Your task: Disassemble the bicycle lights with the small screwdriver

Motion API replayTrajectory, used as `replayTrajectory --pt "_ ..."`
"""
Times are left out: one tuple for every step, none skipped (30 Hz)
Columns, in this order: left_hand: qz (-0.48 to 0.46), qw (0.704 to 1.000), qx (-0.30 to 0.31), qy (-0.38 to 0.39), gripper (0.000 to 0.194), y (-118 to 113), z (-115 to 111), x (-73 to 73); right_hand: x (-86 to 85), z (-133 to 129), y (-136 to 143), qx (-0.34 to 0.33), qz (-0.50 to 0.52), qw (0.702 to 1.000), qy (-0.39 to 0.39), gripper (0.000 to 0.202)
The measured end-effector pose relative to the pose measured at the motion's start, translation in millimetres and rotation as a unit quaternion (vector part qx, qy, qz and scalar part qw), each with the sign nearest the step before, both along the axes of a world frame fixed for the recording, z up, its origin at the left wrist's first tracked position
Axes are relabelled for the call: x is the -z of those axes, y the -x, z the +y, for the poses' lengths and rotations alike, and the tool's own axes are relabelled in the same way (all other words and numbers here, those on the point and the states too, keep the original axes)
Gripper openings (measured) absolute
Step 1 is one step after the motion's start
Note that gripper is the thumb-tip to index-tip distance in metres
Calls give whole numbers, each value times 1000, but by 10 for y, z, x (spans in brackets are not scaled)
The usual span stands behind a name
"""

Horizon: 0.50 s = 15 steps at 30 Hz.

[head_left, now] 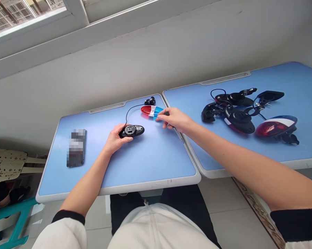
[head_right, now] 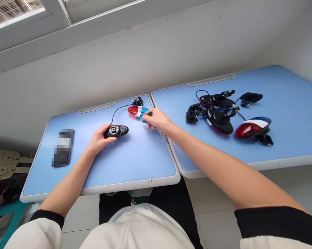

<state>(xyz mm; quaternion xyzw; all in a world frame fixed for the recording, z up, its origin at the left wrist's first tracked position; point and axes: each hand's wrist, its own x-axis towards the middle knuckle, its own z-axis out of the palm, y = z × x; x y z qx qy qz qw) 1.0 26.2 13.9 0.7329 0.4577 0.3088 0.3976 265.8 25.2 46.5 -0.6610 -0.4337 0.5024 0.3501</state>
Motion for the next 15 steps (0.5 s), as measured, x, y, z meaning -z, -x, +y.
replayTrajectory --pt "-8 1000 -10 2 54 10 5 4 -2 -39 -18 0 1 1000 6 11" --pt "-18 1000 -21 6 55 22 10 8 -5 -77 -35 -3 2 1000 10 11" --pt "-29 999 -31 12 57 34 15 10 -9 -110 -50 -8 0 1000 12 12" --pt "-39 998 -37 20 59 46 18 12 -17 -134 -64 -15 -8 1000 13 13" --pt "-45 998 -39 27 60 55 19 11 -29 -146 -76 -21 -23 999 11 15" --pt "-47 998 -38 32 60 60 18 9 -46 -142 -85 -27 -47 998 3 19" --pt "-45 998 -32 35 60 62 14 5 -68 -119 -92 -35 -84 996 -11 21" --pt "-40 998 -22 36 58 61 9 -1 -94 -75 -95 -43 -134 990 -31 22" --pt "-32 999 -11 34 56 56 2 -8 -120 -9 -94 -52 -194 978 -57 22" --pt "-23 999 -1 29 55 51 -5 -15 -144 78 -90 -60 -260 960 -85 21" --pt "-15 1000 8 25 53 47 -12 -23 -164 181 -82 -69 -325 937 -109 21" --pt "-8 1000 14 21 52 46 -18 -29 -178 297 -70 -75 -383 912 -127 25" --pt "-4 1000 18 19 51 48 -21 -34 -185 421 -55 -80 -427 891 -135 32" --pt "-1 1000 21 18 51 55 -23 -37 -185 548 -34 -92 -458 874 -130 41" --pt "1 1000 22 20 51 65 -23 -40 -182 670 -7 -109 -483 861 -120 48"
